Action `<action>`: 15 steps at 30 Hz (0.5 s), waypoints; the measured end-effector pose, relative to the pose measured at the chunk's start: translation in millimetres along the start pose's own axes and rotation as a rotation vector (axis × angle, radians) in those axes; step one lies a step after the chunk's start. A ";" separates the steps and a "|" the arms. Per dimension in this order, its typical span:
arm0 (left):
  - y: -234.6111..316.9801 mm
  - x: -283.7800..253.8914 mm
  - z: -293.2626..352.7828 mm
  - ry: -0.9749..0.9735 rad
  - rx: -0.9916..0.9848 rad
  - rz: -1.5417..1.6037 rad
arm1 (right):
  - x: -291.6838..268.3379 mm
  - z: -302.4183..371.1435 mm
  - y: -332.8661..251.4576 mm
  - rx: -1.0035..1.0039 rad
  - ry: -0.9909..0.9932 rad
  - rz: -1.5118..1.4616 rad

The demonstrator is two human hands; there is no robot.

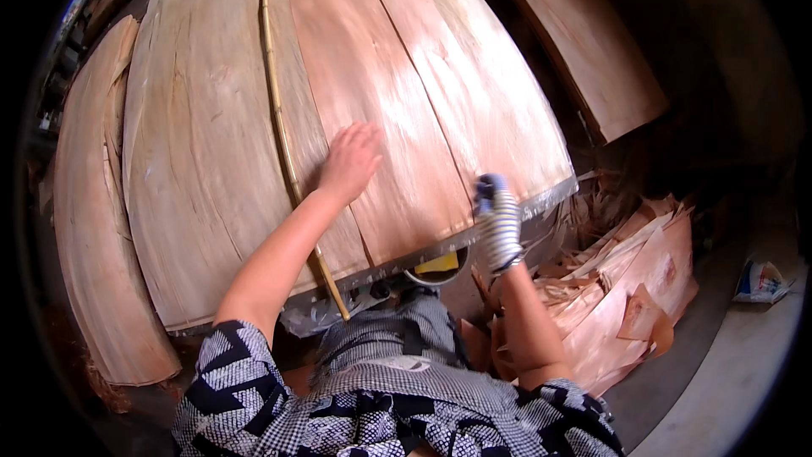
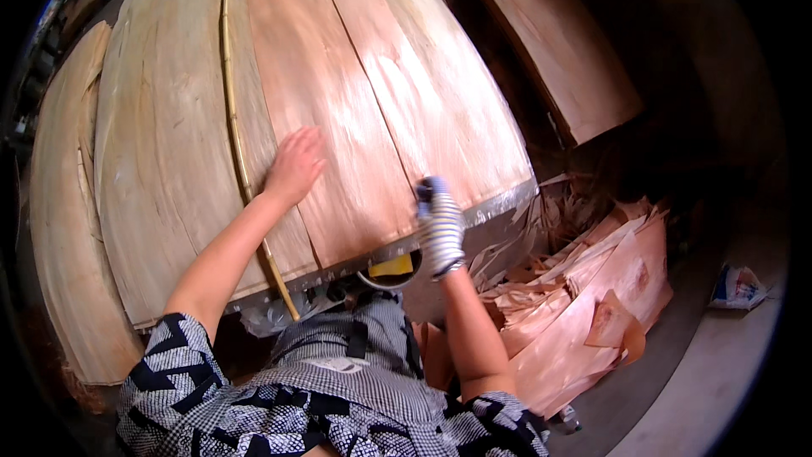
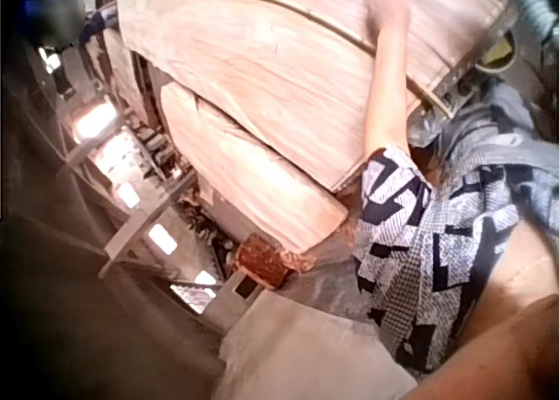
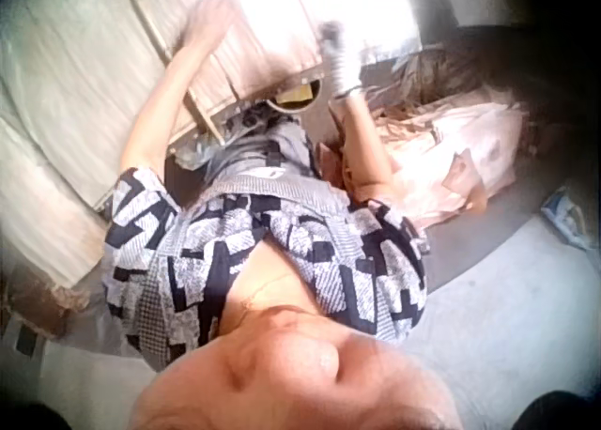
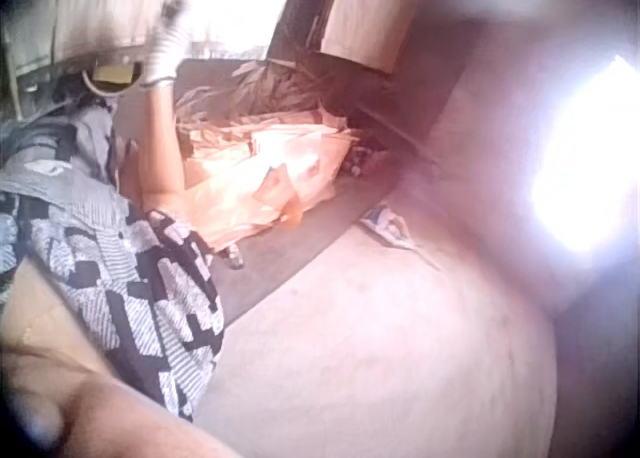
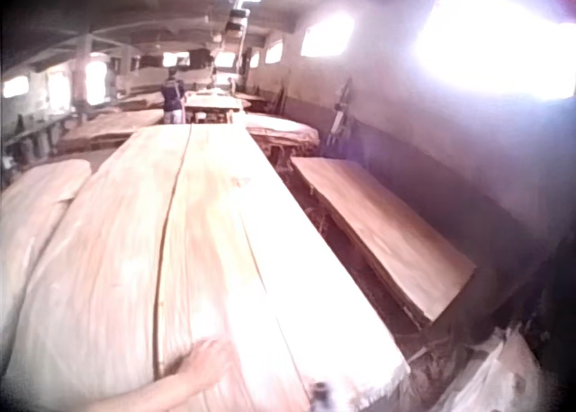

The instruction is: The person measures a large sheet of wood veneer with a long stick, lifts and peels layers of veneer, and uses a utility knife to trim edges and apply small pieces of tape to join or repair sections on a large metal-topped worktable.

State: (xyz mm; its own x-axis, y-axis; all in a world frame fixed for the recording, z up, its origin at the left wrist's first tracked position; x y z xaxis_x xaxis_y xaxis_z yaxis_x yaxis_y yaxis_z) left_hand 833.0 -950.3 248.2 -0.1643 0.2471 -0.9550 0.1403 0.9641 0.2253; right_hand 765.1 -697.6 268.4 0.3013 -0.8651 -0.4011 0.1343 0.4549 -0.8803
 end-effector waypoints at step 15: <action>-222.4 40.6 -170.4 0.071 -0.099 -0.070 | 89.3 -43.5 13.5 0.435 -0.300 0.274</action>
State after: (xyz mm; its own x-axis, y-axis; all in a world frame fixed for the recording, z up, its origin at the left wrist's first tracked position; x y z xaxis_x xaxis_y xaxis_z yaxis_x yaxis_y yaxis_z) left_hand 628.7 -1138.2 192.3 -0.2396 0.1814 -0.9538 0.0299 0.9833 0.1795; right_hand 752.8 -777.9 209.6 0.6248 -0.6351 -0.4541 0.3691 0.7528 -0.5451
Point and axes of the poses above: each hand's wrist, its own z-axis away from the middle knuckle, its own x-axis out of the palm, y = z × x, the point moved 3 cm from there along -z, towards the middle knuckle, and after that the axes turned 15 degrees about x, right-handed, at the moved point
